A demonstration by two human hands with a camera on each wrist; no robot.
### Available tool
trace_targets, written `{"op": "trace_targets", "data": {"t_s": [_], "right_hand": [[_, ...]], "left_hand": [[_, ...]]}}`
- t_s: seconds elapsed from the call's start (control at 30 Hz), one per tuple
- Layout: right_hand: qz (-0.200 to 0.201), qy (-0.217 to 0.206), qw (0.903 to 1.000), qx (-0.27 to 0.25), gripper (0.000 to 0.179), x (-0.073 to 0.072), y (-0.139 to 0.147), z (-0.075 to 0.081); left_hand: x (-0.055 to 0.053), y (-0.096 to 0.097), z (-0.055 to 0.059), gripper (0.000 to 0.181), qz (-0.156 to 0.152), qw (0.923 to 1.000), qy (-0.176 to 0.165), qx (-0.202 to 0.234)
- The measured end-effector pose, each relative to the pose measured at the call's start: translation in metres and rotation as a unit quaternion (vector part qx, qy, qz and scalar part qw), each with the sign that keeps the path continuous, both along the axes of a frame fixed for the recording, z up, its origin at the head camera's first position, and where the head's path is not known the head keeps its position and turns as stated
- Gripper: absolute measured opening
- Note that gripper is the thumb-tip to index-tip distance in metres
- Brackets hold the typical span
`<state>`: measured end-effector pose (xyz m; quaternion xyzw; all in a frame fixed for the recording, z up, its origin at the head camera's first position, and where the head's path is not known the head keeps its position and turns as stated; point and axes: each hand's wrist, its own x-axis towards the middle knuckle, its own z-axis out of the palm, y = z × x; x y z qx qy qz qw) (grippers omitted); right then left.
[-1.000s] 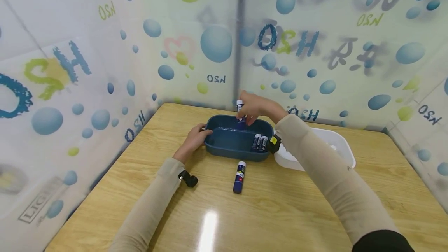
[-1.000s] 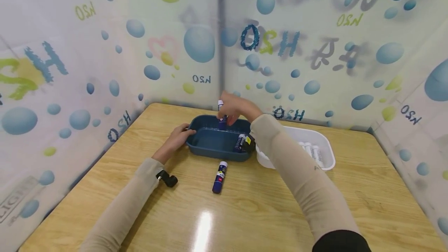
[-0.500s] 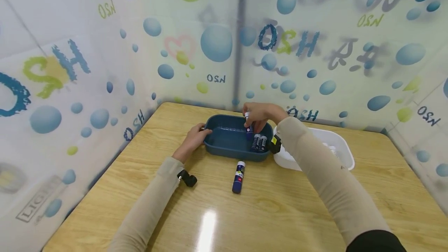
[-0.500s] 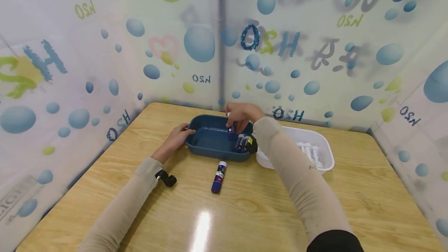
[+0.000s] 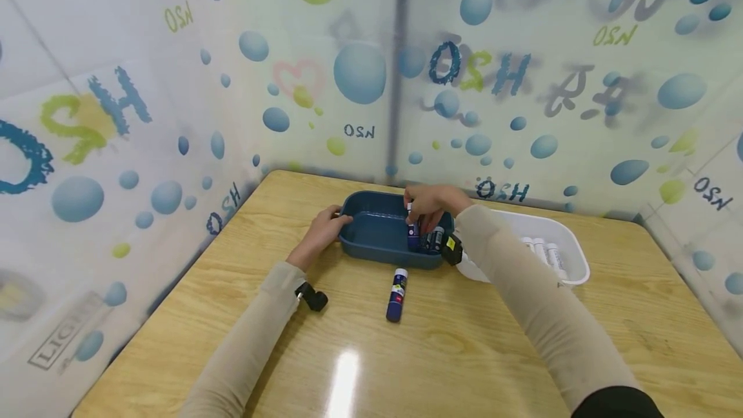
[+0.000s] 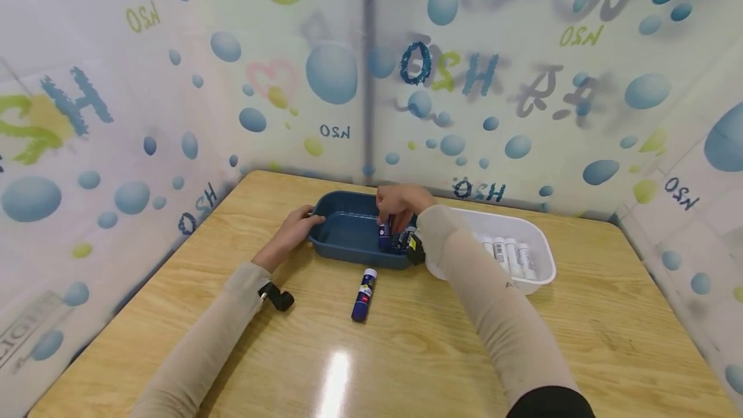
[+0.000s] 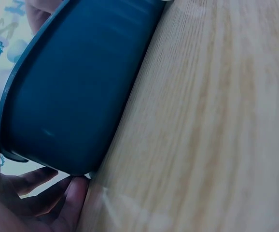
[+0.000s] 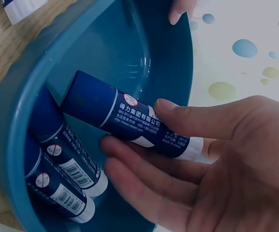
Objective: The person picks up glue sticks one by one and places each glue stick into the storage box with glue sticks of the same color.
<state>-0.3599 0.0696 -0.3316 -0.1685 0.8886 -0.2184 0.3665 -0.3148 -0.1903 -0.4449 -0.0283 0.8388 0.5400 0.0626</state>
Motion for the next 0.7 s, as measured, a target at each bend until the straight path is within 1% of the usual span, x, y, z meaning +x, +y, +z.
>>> {"op": "trace_targets", "data": {"t_s": [0.2, 0.3, 0.5, 0.63, 0.7], "right_hand": [[0.003, 0.007, 0.9998, 0.020, 0.051, 0.001, -0.002, -0.004], [0.004, 0.008, 0.9995, 0.030, 0.049, 0.000, -0.003, -0.005], [0.006, 0.012, 0.9988, 0.046, 0.029, -0.002, -0.001, -0.014], [0.001, 0.017, 0.9986, 0.049, 0.014, -0.002, 0.001, -0.016], [0.005, 0.020, 0.9983, 0.054, 0.013, -0.003, 0.001, -0.017]], "left_hand": [[-0.001, 0.000, -0.001, 0.057, -0.003, 1.0000, -0.006, -0.001], [0.000, -0.001, 0.000, 0.057, 0.000, 1.0000, -0.006, 0.001], [0.000, -0.001, -0.002, 0.056, -0.005, 1.0000, -0.005, 0.005], [0.000, -0.001, -0.002, 0.056, -0.004, 0.9999, -0.007, 0.007], [0.000, 0.000, -0.002, 0.056, -0.002, 0.9999, -0.008, 0.008]]}}
